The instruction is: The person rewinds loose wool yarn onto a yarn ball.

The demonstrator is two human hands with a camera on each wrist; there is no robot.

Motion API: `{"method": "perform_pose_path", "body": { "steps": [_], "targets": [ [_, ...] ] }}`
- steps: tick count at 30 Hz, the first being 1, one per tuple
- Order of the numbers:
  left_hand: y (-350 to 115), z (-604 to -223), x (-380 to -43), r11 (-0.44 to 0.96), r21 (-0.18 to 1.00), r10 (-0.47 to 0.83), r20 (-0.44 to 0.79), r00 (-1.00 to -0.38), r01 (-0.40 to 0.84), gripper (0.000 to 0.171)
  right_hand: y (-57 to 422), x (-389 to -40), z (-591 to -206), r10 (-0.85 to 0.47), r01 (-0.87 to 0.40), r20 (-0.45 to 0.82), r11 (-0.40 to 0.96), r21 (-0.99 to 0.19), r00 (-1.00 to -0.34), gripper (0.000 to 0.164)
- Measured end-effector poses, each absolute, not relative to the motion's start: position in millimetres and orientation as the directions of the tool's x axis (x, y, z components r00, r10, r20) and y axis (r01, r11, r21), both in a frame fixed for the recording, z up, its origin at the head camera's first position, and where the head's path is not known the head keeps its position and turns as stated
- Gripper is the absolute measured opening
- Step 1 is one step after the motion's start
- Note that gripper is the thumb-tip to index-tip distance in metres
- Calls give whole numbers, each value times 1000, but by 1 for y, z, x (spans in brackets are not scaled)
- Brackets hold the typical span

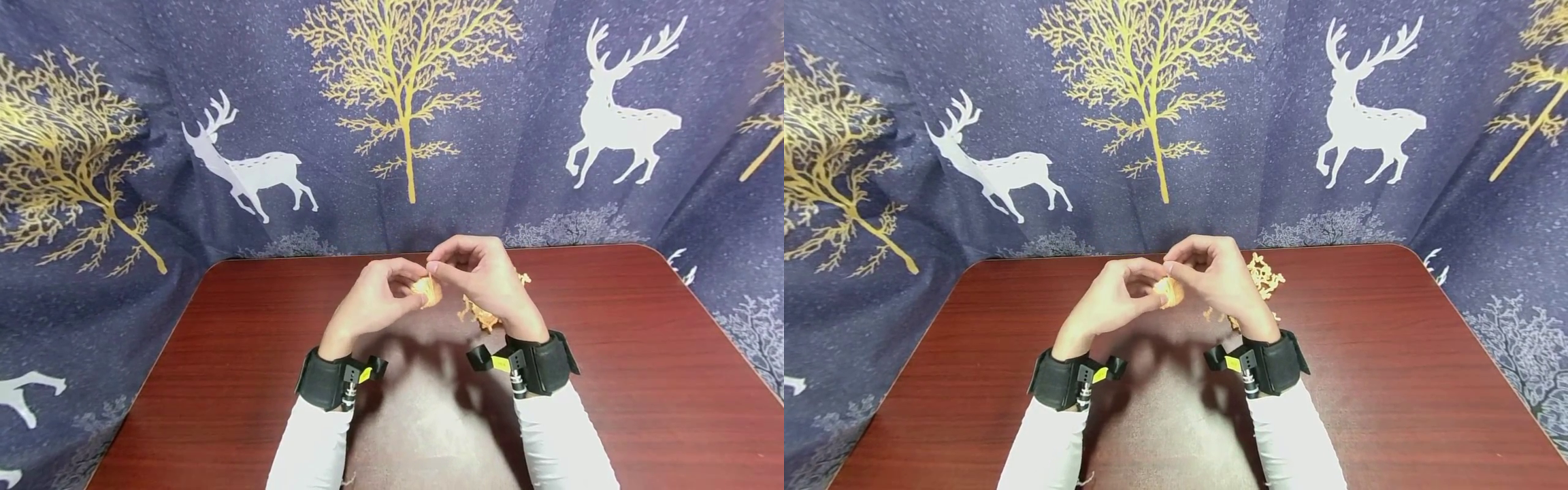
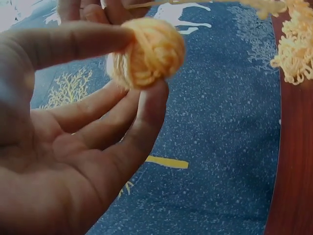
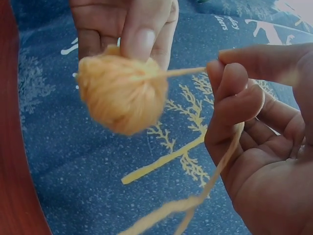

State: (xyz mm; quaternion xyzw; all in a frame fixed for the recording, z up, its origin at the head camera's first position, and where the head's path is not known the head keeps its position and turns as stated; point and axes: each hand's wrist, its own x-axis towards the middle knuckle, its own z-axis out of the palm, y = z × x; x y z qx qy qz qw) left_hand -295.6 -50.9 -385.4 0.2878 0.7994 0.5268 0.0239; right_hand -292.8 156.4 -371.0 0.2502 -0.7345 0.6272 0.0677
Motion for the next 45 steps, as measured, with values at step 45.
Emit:
{"method": "perform_pose_path", "body": {
  "steps": [45],
  "targets": [
    [-50,-379,-297,-111,913,25,397,-918,392,33,142,-293,-375,-298,-438,358,272,-857,-885,4]
  ]
}}
